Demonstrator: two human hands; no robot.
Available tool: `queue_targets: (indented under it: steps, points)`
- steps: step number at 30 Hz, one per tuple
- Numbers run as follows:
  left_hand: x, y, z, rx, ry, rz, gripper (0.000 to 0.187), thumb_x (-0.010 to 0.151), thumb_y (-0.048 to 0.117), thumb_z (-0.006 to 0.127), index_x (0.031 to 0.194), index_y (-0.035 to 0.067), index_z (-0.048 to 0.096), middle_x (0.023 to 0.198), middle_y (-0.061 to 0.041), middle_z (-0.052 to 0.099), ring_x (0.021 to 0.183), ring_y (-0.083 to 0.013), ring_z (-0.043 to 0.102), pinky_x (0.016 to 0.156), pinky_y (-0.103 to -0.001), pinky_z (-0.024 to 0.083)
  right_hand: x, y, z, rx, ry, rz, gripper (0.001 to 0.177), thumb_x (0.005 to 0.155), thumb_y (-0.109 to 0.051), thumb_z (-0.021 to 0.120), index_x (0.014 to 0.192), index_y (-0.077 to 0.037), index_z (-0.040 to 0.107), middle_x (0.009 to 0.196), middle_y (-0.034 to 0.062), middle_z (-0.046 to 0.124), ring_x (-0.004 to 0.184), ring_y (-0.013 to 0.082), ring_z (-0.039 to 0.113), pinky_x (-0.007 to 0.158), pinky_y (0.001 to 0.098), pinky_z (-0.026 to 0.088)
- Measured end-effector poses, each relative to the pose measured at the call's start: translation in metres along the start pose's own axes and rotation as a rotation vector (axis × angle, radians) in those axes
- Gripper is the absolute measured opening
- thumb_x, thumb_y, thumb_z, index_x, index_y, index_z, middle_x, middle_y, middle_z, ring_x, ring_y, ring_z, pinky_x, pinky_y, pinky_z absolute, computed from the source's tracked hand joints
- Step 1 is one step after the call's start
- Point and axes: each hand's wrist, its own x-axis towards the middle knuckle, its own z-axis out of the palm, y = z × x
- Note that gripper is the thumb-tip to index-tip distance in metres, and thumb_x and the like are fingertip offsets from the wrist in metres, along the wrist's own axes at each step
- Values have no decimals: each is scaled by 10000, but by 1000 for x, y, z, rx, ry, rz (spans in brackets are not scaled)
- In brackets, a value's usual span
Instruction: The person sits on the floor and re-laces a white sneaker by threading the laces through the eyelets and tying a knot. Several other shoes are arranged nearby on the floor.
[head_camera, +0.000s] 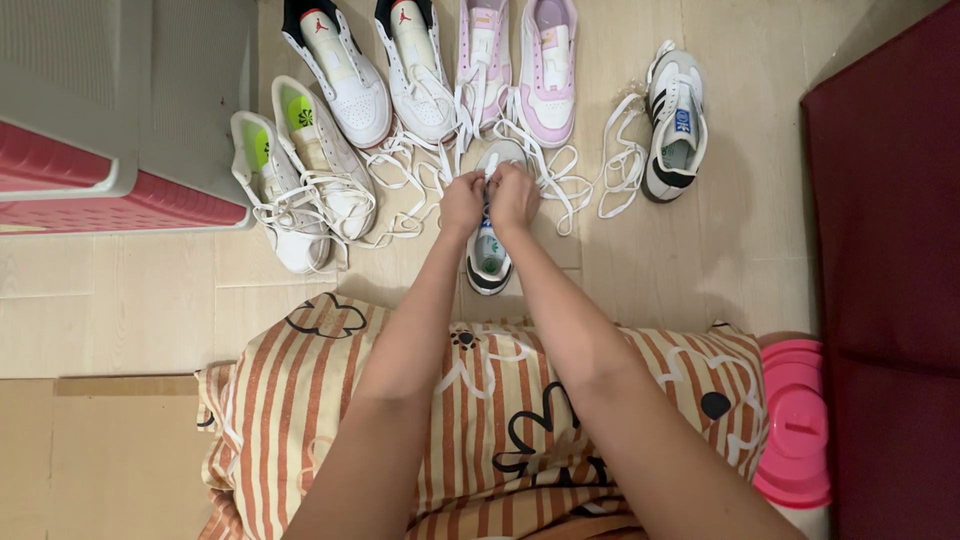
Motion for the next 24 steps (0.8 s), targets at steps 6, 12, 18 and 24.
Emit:
queue_targets:
  steps: [6, 12, 18, 24]
  points:
    - [-6, 9, -3, -2, 26, 9, 278, 962, 264, 594, 1129, 133, 774, 1012, -207, 744, 961, -397, 718, 873, -461, 553, -7, -9, -3, 34, 85, -16, 106, 776, -24, 731, 759, -35, 627, 831, 146, 652, 836, 388, 630, 729, 509, 478]
    - [-10, 18, -7, 31, 27, 2, 276, 960, 251, 588, 1125, 139, 780, 1005, -215, 742, 961, -404, 712, 871, -473, 548, -12, -2, 3, 120, 110, 11, 111, 813, -10, 708, 776, -33, 605, 812, 132, 635, 823, 362, 623, 727, 482, 477]
    - [-6, 12, -6, 31, -15, -10, 285, 961, 271, 588, 1144, 149, 770, 1043, -190, 746, 998, -388, 708, 890, -458, 538, -12, 2, 6, 108, 108, 68, 125, 755, -37, 759, 756, -74, 639, 790, 94, 653, 830, 341, 619, 768, 465, 473]
    - [-4, 7, -6, 12, -62, -14, 301, 963, 305, 590, 1153, 146, 759, 1121, -169, 737, 1038, -368, 697, 899, -441, 533, -10, -3, 11, 33, 139, 142, 114, 706, -23, 770, 737, -94, 686, 791, 75, 690, 862, 356, 603, 790, 483, 441]
